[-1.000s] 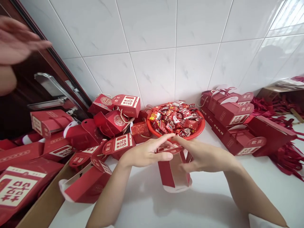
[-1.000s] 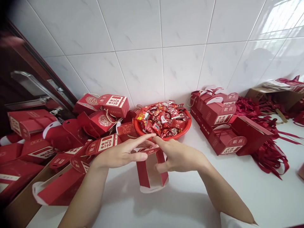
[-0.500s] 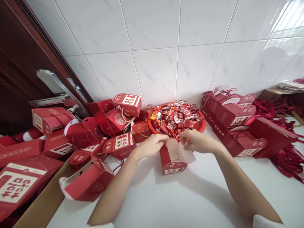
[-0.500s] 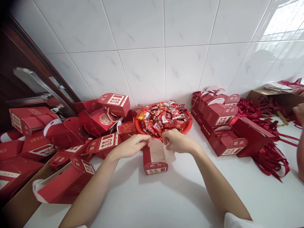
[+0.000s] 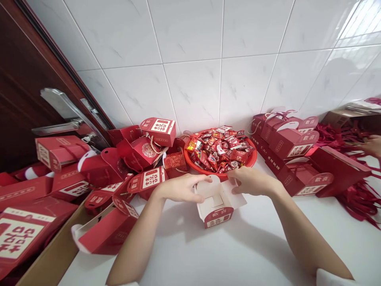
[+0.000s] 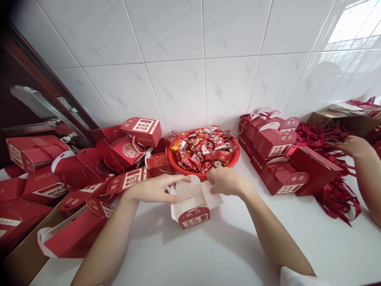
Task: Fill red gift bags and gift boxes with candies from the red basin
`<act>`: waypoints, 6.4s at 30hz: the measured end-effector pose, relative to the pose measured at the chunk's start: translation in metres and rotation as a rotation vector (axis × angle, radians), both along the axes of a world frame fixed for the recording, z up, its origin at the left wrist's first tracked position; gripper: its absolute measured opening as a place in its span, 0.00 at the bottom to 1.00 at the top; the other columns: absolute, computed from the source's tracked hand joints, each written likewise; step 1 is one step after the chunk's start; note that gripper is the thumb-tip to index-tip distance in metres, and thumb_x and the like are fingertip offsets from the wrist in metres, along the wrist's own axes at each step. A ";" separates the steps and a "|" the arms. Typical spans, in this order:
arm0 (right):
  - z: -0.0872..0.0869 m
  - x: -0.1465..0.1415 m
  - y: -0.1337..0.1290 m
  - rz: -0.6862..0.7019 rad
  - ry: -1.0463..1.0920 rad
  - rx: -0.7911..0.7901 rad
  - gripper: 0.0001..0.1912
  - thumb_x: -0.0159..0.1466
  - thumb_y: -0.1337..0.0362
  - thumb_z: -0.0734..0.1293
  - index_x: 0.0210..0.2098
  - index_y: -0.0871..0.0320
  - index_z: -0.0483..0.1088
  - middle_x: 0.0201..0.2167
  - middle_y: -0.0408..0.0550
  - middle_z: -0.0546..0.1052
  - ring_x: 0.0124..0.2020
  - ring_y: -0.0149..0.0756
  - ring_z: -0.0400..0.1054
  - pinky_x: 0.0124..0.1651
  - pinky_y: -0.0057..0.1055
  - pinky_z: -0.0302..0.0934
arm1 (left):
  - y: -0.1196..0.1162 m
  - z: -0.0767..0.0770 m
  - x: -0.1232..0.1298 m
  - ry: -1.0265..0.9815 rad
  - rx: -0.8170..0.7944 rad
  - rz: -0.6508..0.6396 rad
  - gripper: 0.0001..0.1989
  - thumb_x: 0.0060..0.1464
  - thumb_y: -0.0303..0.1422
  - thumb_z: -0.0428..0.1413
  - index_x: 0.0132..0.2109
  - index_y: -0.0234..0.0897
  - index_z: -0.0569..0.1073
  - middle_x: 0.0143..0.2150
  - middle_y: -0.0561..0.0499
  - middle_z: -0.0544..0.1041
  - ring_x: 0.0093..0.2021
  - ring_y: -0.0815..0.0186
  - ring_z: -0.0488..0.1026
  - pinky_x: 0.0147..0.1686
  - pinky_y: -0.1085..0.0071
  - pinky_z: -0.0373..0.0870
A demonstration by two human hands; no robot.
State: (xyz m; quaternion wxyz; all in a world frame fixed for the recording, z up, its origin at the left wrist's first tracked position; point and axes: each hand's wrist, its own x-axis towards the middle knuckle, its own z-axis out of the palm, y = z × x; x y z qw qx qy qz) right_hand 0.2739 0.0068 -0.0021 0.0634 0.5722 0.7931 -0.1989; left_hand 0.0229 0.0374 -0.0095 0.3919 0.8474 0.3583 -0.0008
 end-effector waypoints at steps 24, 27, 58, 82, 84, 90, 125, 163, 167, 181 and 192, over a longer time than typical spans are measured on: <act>-0.001 -0.013 -0.021 0.107 -0.030 0.026 0.24 0.55 0.42 0.74 0.31 0.58 0.75 0.37 0.53 0.79 0.38 0.47 0.73 0.34 0.32 0.57 | 0.016 -0.009 -0.010 0.287 -0.086 0.137 0.40 0.37 0.43 0.69 0.57 0.42 0.64 0.54 0.46 0.73 0.46 0.56 0.75 0.40 0.67 0.73; 0.001 -0.013 -0.022 0.100 -0.028 0.021 0.21 0.56 0.45 0.74 0.34 0.57 0.76 0.38 0.54 0.80 0.40 0.49 0.73 0.36 0.33 0.60 | 0.012 -0.005 -0.008 0.337 -0.045 0.131 0.36 0.38 0.44 0.69 0.54 0.41 0.65 0.49 0.47 0.73 0.47 0.55 0.75 0.42 0.68 0.71; -0.001 0.041 0.033 -0.148 0.359 0.315 0.11 0.65 0.57 0.66 0.39 0.57 0.76 0.37 0.48 0.81 0.37 0.39 0.73 0.38 0.31 0.60 | 0.022 -0.019 0.006 -0.138 0.407 0.166 0.18 0.63 0.42 0.54 0.56 0.39 0.74 0.59 0.45 0.73 0.60 0.55 0.70 0.62 0.60 0.65; -0.054 -0.006 0.086 -0.065 0.394 0.277 0.09 0.63 0.61 0.70 0.30 0.57 0.67 0.29 0.41 0.73 0.30 0.32 0.63 0.32 0.28 0.49 | 0.084 -0.030 0.046 -0.056 0.233 0.091 0.17 0.59 0.46 0.56 0.37 0.36 0.79 0.38 0.47 0.82 0.39 0.58 0.77 0.40 0.67 0.70; -0.055 -0.006 0.086 -0.071 0.385 0.276 0.09 0.63 0.60 0.69 0.31 0.57 0.67 0.30 0.43 0.74 0.30 0.33 0.64 0.33 0.28 0.49 | 0.089 -0.031 0.046 -0.093 0.172 0.077 0.16 0.59 0.45 0.56 0.36 0.36 0.80 0.35 0.48 0.83 0.36 0.60 0.77 0.37 0.69 0.69; -0.054 -0.007 0.086 -0.089 0.390 0.312 0.08 0.64 0.61 0.65 0.29 0.57 0.68 0.28 0.43 0.73 0.30 0.34 0.65 0.33 0.28 0.48 | 0.094 -0.033 0.040 -0.156 0.142 0.072 0.14 0.57 0.41 0.58 0.41 0.35 0.80 0.38 0.47 0.83 0.38 0.60 0.78 0.39 0.70 0.70; -0.084 0.076 0.114 -0.358 0.323 0.751 0.23 0.59 0.61 0.66 0.54 0.56 0.74 0.49 0.55 0.80 0.50 0.53 0.72 0.53 0.44 0.62 | 0.098 -0.040 0.036 -0.240 0.080 0.137 0.17 0.55 0.44 0.57 0.43 0.35 0.79 0.30 0.51 0.77 0.31 0.64 0.71 0.32 0.71 0.66; -0.049 0.015 0.076 -0.152 1.301 -0.018 0.18 0.55 0.50 0.77 0.34 0.57 0.75 0.23 0.40 0.76 0.21 0.31 0.69 0.26 0.28 0.66 | 0.083 -0.048 0.070 -0.797 -0.020 0.379 0.20 0.50 0.44 0.63 0.45 0.33 0.78 0.37 0.48 0.80 0.37 0.64 0.75 0.41 0.67 0.74; -0.053 0.015 0.079 -0.238 1.332 0.056 0.19 0.48 0.54 0.81 0.32 0.58 0.76 0.21 0.37 0.73 0.21 0.29 0.65 0.24 0.27 0.61 | 0.081 -0.052 0.075 -0.729 0.211 0.385 0.13 0.56 0.35 0.57 0.45 0.34 0.79 0.36 0.48 0.79 0.36 0.64 0.74 0.40 0.68 0.73; -0.057 0.028 0.093 -0.651 1.746 0.372 0.13 0.47 0.58 0.78 0.27 0.54 0.73 0.26 0.41 0.76 0.29 0.34 0.70 0.35 0.32 0.67 | 0.090 -0.054 0.066 -0.652 0.398 0.416 0.20 0.48 0.18 0.51 0.44 0.37 0.79 0.48 0.47 0.80 0.49 0.61 0.77 0.54 0.63 0.74; -0.056 0.031 0.093 -0.674 1.811 0.209 0.16 0.44 0.57 0.80 0.27 0.54 0.74 0.28 0.43 0.79 0.30 0.38 0.74 0.35 0.35 0.72 | 0.095 -0.060 0.064 -0.468 0.561 0.430 0.18 0.58 0.29 0.56 0.55 0.37 0.76 0.57 0.43 0.77 0.58 0.56 0.73 0.62 0.56 0.67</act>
